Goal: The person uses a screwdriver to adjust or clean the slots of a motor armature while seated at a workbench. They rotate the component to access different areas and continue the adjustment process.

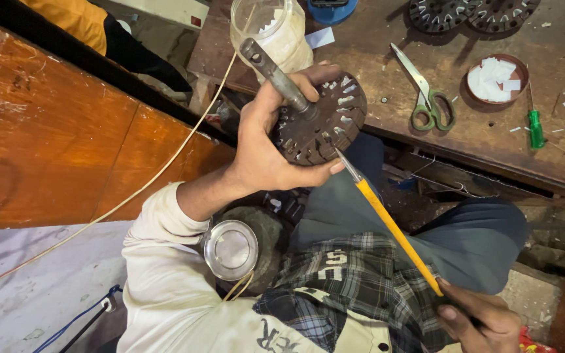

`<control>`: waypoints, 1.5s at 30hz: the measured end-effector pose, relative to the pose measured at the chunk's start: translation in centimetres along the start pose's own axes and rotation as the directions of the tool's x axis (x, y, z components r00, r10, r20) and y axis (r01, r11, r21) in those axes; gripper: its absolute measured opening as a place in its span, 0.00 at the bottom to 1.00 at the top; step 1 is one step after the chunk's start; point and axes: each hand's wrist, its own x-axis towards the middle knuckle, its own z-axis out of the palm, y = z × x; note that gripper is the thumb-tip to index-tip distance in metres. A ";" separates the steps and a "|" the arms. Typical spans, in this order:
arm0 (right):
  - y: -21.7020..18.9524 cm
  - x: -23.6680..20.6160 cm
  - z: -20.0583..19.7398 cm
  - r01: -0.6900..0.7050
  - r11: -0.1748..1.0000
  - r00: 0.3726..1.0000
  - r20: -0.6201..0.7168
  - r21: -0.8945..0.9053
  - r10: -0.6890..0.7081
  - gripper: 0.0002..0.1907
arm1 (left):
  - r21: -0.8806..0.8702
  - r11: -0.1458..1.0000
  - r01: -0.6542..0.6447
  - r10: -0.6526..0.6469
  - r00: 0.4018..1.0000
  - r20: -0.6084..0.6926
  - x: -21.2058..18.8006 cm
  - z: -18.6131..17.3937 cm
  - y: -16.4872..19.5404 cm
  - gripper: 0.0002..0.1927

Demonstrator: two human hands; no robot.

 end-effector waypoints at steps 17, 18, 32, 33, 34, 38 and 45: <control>0.0 -0.3 0.6 0.060 0.997 0.998 0.019 0.038 -0.060 0.20 | 0.144 0.989 0.025 -0.024 1.000 -0.008 0.0 0.3 -0.5 0.36; 0.0 -0.3 0.7 0.053 0.997 0.998 0.014 0.056 -0.054 0.20 | 0.146 0.989 0.022 -0.021 1.000 -0.009 0.0 0.3 -0.5 0.36; 0.5 -0.6 1.6 0.043 0.996 0.999 -0.030 0.073 -0.041 0.18 | 0.422 0.893 -0.154 0.163 0.987 0.015 0.6 0.2 -0.1 0.35; 0.3 -0.4 1.3 0.071 0.997 0.997 -0.013 0.021 -0.071 0.17 | 0.439 0.885 -0.155 0.162 0.987 0.020 0.6 0.1 0.0 0.34; 0.0 -0.2 1.1 0.099 0.995 0.995 0.006 -0.030 -0.099 0.17 | 0.457 0.876 -0.155 0.161 0.987 0.025 0.6 0.0 0.0 0.34; -1.7 0.7 1.4 0.137 0.989 0.990 0.000 -0.055 -0.138 0.17 | 0.492 0.850 -0.187 0.190 0.981 0.045 0.8 -0.5 0.2 0.33; -4.1 2.0 1.9 0.464 0.817 0.877 0.047 -0.342 -0.479 0.20 | 0.532 0.827 -0.181 0.182 0.982 0.052 0.7 -1.4 0.8 0.32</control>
